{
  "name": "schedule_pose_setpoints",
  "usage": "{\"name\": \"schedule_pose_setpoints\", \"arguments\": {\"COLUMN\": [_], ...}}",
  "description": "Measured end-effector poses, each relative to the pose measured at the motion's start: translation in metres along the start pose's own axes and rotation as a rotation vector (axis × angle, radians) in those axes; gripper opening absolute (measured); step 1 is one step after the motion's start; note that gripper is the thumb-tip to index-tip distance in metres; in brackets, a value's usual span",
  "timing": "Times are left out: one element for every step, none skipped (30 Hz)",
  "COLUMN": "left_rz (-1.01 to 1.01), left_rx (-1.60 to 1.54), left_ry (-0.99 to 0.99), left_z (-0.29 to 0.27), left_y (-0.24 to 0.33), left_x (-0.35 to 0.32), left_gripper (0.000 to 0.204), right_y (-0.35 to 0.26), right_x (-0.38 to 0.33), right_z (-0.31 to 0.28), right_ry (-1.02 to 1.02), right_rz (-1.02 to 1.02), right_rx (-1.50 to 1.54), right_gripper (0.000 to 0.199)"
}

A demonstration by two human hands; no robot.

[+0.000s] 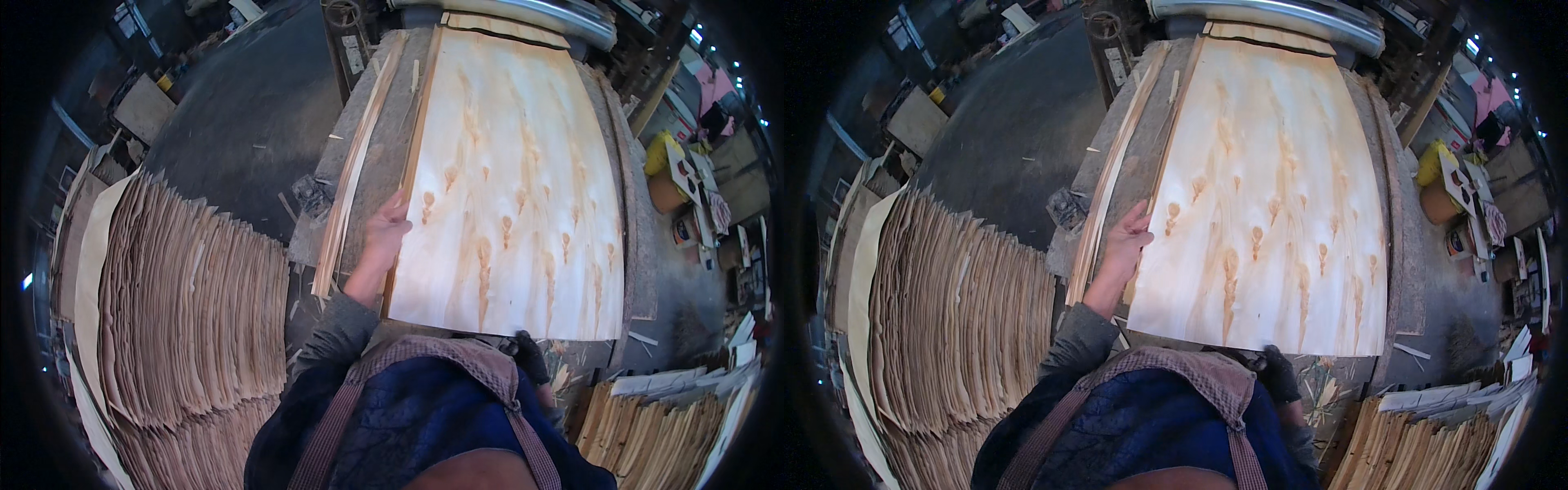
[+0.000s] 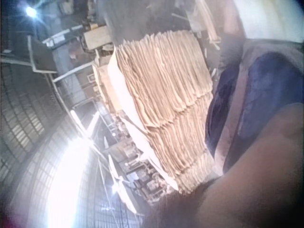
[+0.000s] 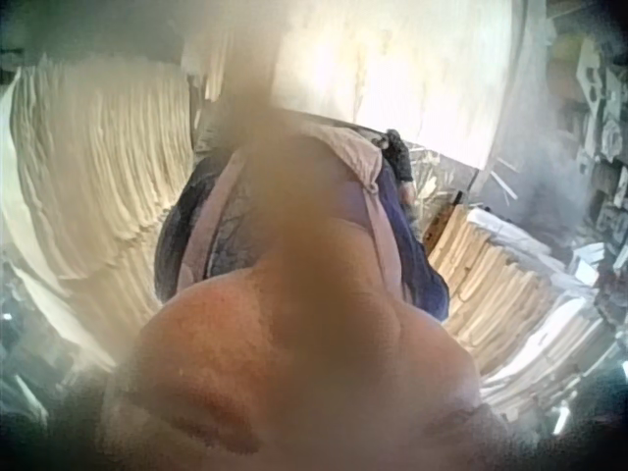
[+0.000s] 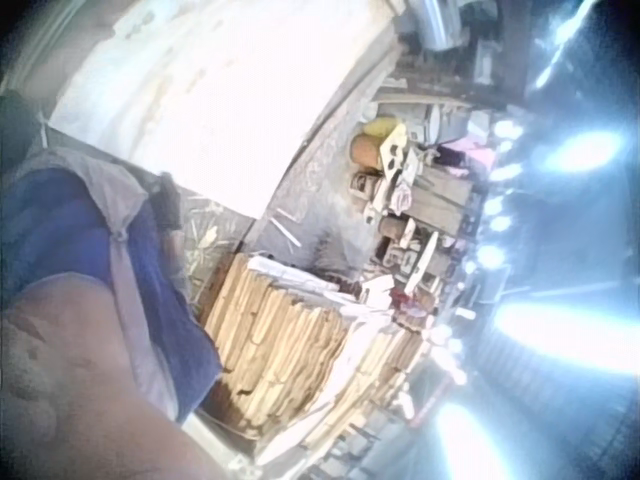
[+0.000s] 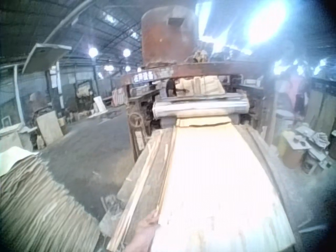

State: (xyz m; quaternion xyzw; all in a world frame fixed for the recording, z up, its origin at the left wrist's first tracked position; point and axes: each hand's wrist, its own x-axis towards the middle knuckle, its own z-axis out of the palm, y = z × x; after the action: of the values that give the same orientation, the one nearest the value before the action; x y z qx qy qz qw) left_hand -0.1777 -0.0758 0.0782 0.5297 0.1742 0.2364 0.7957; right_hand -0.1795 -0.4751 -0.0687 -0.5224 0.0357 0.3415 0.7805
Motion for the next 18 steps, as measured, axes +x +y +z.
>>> {"name": "schedule_pose_setpoints", "arguments": {"left_rz": [-0.039, -0.049, 0.0, 0.025, -0.039, -0.045, -0.022, -0.019, 0.034, -0.049, 0.06, 0.138, 0.115, 0.146, 0.174, 0.149, 0.123, 0.11], "left_rx": [-0.008, -0.024, -0.069, -0.059, 0.12, 0.27, 0.412, 0.45, 0.649, 0.887, 1.028, 1.194, 1.273, 1.354, 1.436, 1.433, 1.429, 1.411], "left_ry": [0.014, 0.013, -0.043, -0.033, 0.068, 0.115, 0.152, 0.215, 0.143, 0.109, 0.078, 0.072, 0.063, 0.063, 0.065, 0.074, 0.08, 0.093], "left_z": [-0.001, -0.004, -0.007, -0.01, -0.015, -0.021, -0.026, -0.029, -0.034, -0.037, -0.036, -0.031, -0.027, -0.026, -0.025, -0.024, -0.024, -0.024], "left_y": [0.006, 0.009, 0.008, 0.004, -0.004, -0.013, -0.024, -0.039, -0.051, -0.061, -0.073, -0.086, -0.095, -0.099, -0.102, -0.103, -0.104, -0.105], "left_x": [0.001, 0.004, 0.007, 0.013, 0.018, 0.024, 0.028, 0.03, 0.027, 0.021, 0.01, -0.002, -0.008, -0.012, -0.014, -0.014, -0.012, -0.01], "left_gripper": [0.065, 0.065, 0.066, 0.063, 0.062, 0.062, 0.061, 0.062, 0.063, 0.065, 0.068, 0.071, 0.072, 0.073, 0.075, 0.075, 0.075, 0.075], "right_y": [-0.008, -0.016, -0.024, -0.031, -0.036, -0.039, -0.037, -0.036, -0.044, -0.053, -0.063, -0.066, -0.076, -0.087, -0.095, -0.102, -0.105, -0.108], "right_x": [-0.006, -0.009, -0.004, 0.003, 0.014, 0.03, 0.056, 0.08, 0.107, 0.137, 0.158, 0.194, 0.221, 0.245, 0.267, 0.283, 0.291, 0.299], "right_z": [0.002, 0.004, 0.007, 0.009, 0.01, 0.012, 0.018, 0.022, 0.021, 0.021, 0.016, 0.026, 0.029, 0.032, 0.039, 0.046, 0.054, 0.063], "right_ry": [-0.036, -0.043, -0.082, -0.107, -0.113, -0.095, -0.066, -0.043, -0.06, -0.086, -0.12, -0.212, -0.321, -0.457, -0.633, -0.663, -0.595, -0.599], "right_rz": [0.134, 0.179, -0.126, -0.425, -0.752, -0.24, -0.263, -0.291, -0.336, -0.398, -0.595, -0.669, -0.709, -0.486, -0.239, -0.128, -0.124, -0.205], "right_rx": [0.407, 0.508, -0.115, -0.74, -1.408, -1.089, -0.931, -0.774, -0.919, -1.047, -1.444, -1.084, -0.877, -0.402, 0.162, 0.337, 0.332, 0.203], "right_gripper": [0.033, 0.034, 0.034, 0.033, 0.033, 0.03, 0.027, 0.024, 0.022, 0.021, 0.021, 0.022, 0.023, 0.025, 0.027, 0.029, 0.03, 0.03]}}
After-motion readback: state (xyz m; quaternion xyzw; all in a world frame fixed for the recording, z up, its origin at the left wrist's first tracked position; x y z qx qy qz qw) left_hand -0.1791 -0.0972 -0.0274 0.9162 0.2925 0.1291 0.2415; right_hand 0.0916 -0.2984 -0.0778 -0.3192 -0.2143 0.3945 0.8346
